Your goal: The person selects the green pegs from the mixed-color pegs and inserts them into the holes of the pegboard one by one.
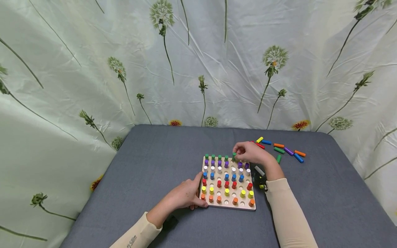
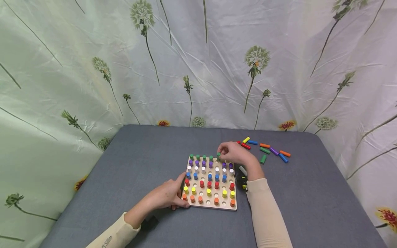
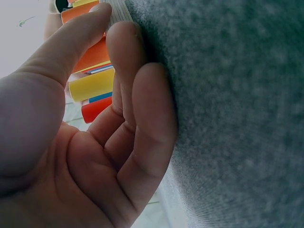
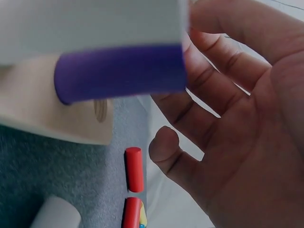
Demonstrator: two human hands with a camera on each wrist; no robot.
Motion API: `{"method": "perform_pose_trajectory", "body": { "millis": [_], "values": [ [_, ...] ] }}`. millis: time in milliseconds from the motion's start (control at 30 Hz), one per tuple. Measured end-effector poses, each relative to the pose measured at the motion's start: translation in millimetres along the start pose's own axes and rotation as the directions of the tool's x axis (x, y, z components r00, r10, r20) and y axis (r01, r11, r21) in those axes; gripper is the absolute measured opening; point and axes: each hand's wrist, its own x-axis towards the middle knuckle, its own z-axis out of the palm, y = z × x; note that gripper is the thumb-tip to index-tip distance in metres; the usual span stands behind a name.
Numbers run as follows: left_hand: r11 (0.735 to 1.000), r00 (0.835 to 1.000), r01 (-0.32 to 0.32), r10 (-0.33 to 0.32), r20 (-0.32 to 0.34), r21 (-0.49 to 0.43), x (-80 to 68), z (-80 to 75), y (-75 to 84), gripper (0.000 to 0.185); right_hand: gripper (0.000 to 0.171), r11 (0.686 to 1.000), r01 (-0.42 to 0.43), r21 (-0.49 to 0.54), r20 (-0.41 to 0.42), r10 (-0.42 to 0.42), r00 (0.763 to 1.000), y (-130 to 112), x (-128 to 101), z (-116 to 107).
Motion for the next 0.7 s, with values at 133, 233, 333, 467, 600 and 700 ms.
{"method": "perform_pose_trajectory", "body": {
  "millis": [133,233,333,467,600,700],
  "values": [
    [1.0,1.0,-0.013,0.013,0.0,0.002,0.2,0.1,-0.9,0.116,0.016,1.0,-0.02,0.01,0.033,0.019,0.999,0.1,2.9,2.6],
    [1.0,1.0,-0.02,0.02,-0.002,0.003,0.5,0.3,-1.5,0.115,0.016,1.0,-0.023,0.01,0.055,0.023,0.998,-1.3,3.7,2.7],
    [1.0,1.0,-0.022,0.022,-0.004,0.003,0.7,0.2,-1.5,0.115,0.016,1.0,-0.021,0.016,0.071,0.02,0.997,-2.7,3.6,2.2],
    [1.0,1.0,-0.016,0.016,-0.003,0.002,0.7,0.1,-1.3,0.116,0.016,0.999,-0.028,0.042,0.09,0.024,0.996,-3.8,2.3,1.7],
    [1.0,1.0,-0.008,0.008,0.001,0.002,0.7,0.2,-1.1,0.116,0.015,0.998,-0.032,0.054,0.097,0.027,0.995,-3.8,1.2,1.5],
    [1.0,1.0,-0.005,0.005,0.003,-0.001,0.8,0.5,-1.1,0.116,0.015,0.998,-0.033,0.051,0.094,0.028,0.995,-2.2,1.8,2.2]
  ]
}}
